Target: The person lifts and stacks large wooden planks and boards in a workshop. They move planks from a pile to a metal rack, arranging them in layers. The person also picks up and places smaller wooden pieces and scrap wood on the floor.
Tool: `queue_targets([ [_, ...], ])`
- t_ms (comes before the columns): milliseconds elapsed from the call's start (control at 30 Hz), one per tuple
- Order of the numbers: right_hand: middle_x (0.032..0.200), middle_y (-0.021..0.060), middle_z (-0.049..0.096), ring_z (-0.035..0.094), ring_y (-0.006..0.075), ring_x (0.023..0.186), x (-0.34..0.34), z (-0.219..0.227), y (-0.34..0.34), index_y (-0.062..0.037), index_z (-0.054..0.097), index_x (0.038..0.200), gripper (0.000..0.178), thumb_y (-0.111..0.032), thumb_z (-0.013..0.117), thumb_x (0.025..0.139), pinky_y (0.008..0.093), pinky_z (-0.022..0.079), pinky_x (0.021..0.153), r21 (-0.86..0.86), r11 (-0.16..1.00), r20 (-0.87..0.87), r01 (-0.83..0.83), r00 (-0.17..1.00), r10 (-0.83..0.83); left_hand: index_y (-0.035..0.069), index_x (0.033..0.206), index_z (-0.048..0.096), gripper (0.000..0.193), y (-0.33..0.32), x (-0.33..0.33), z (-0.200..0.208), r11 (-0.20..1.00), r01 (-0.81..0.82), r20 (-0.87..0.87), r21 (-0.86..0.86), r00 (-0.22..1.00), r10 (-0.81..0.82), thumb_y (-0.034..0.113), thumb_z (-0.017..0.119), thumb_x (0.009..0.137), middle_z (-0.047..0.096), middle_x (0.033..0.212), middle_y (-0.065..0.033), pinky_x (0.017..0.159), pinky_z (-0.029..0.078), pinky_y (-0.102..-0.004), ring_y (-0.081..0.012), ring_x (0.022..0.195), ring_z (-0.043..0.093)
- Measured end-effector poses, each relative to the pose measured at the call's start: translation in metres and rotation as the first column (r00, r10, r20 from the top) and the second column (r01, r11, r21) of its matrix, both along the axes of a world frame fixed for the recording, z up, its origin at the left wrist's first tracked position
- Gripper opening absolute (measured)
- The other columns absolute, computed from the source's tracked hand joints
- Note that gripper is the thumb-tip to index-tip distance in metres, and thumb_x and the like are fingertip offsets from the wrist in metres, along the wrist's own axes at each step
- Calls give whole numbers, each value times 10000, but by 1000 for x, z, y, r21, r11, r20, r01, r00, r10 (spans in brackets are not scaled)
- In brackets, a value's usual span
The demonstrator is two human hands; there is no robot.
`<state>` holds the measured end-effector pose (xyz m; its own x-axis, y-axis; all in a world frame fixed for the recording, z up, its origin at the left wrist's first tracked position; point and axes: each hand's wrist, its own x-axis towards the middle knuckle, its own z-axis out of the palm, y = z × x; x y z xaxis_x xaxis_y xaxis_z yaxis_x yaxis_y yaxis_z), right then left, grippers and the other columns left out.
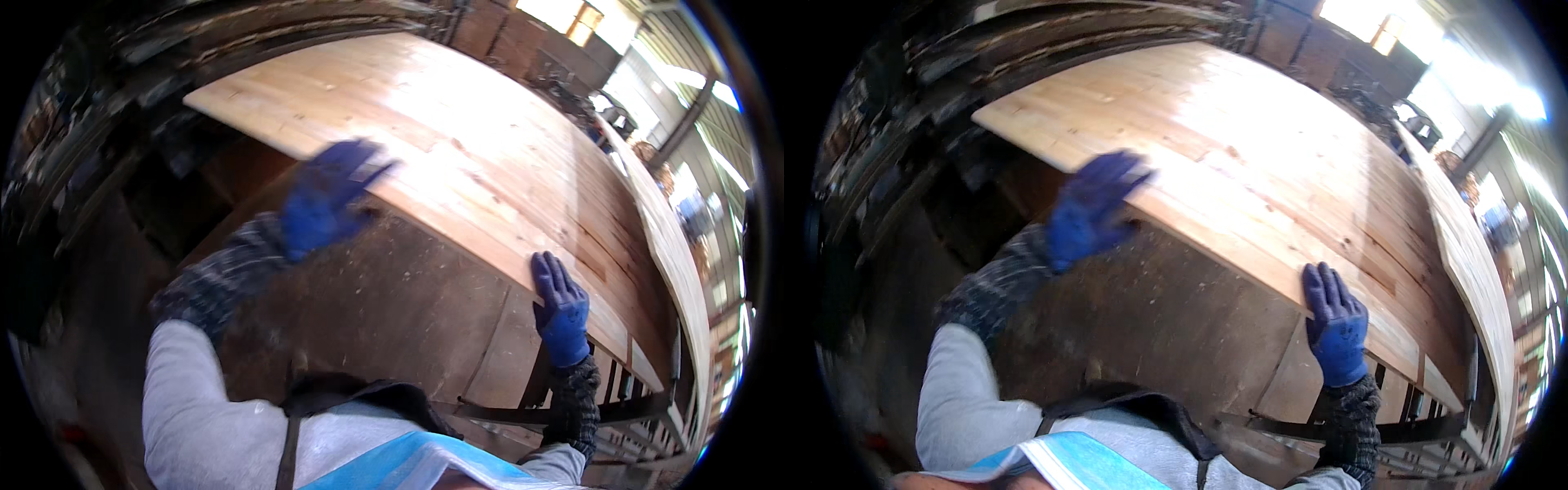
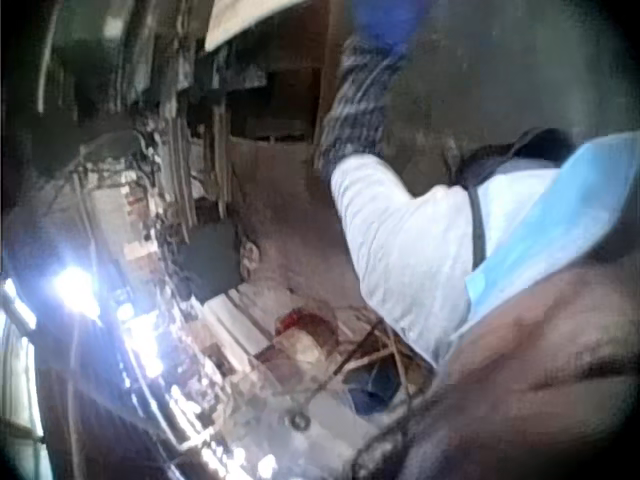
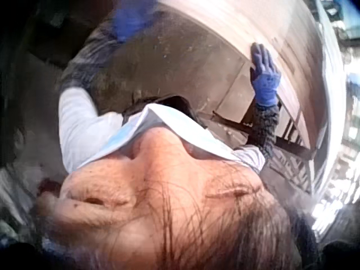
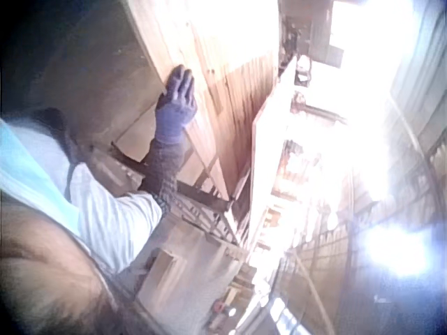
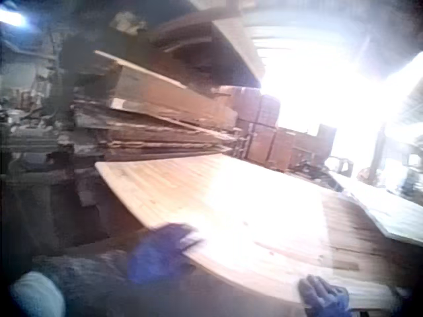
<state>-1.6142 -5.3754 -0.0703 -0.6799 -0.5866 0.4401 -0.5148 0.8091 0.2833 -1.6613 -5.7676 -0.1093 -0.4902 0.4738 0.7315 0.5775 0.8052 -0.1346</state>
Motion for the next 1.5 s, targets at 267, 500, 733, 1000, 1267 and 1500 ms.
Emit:
queue_targets([
  [267, 1154, 149, 605, 605, 299, 1042, -3, 5, -4, -87, 583, 1173, 419, -105, 571, 755, 390, 501, 810, -15, 997, -69, 80, 994, -81, 85, 1237, 526, 597, -105, -43, 14, 977, -183, -86, -107, 981, 174, 259, 689, 690, 548, 1232, -140, 994, 364, -475, -325, 1152, 512],
  [500, 1036, 163, 651, 643, 286, 956, -8, 7, -19, -30, 651, 1030, 283, -98, 610, 759, 379, 500, 774, -39, 989, -215, 143, 965, -148, 37, 1110, 602, 364, -133, -67, 35, 964, -62, -121, -260, 992, 31, 200, 541, 790, 634, 1118, -118, 901, 461, -380, -264, 1010, 611],
  [733, 1104, 200, 622, 616, 338, 1006, 10, 29, -19, -4, 614, 1100, 352, -73, 564, 758, 398, 492, 836, -37, 974, -78, 223, 971, -225, -6, 1126, 574, 371, -124, -84, 31, 967, 17, -134, -253, 990, -52, 71, 541, 765, 629, 1101, -146, 868, 486, -374, -268, 1004, 617],
  [1000, 1202, 193, 577, 571, 339, 1101, 2, 4, -19, -34, 571, 1207, 439, -101, 561, 773, 398, 477, 891, -49, 978, -20, 202, 979, -204, 52, 1164, 583, 408, -129, -67, 30, 995, 67, 37, -78, 997, -64, 120, 602, 763, 594, 1159, -179, 908, 464, -407, -338, 1061, 575],
  [1267, 1115, 164, 624, 627, 284, 1007, -1, 14, -4, -45, 619, 1105, 385, -113, 610, 726, 382, 524, 801, 26, 994, -98, 109, 990, -106, 24, 1190, 575, 471, -153, -73, 33, 974, 83, 55, -213, 996, -72, 32, 506, 724, 587, 1183, -198, 899, 460, -412, -336, 1093, 574],
  [1500, 1097, 189, 626, 613, 341, 1018, 14, 14, 40, -25, 608, 1104, 372, -77, 568, 738, 410, 503, 852, -117, 944, -63, 310, 946, -318, -26, 1223, 528, 384, -167, -90, 11, 934, 8, 70, -357, 997, 18, 10, 469, 846, 559, 1237, -187, 975, 425, -367, -301, 1136, 556],
])
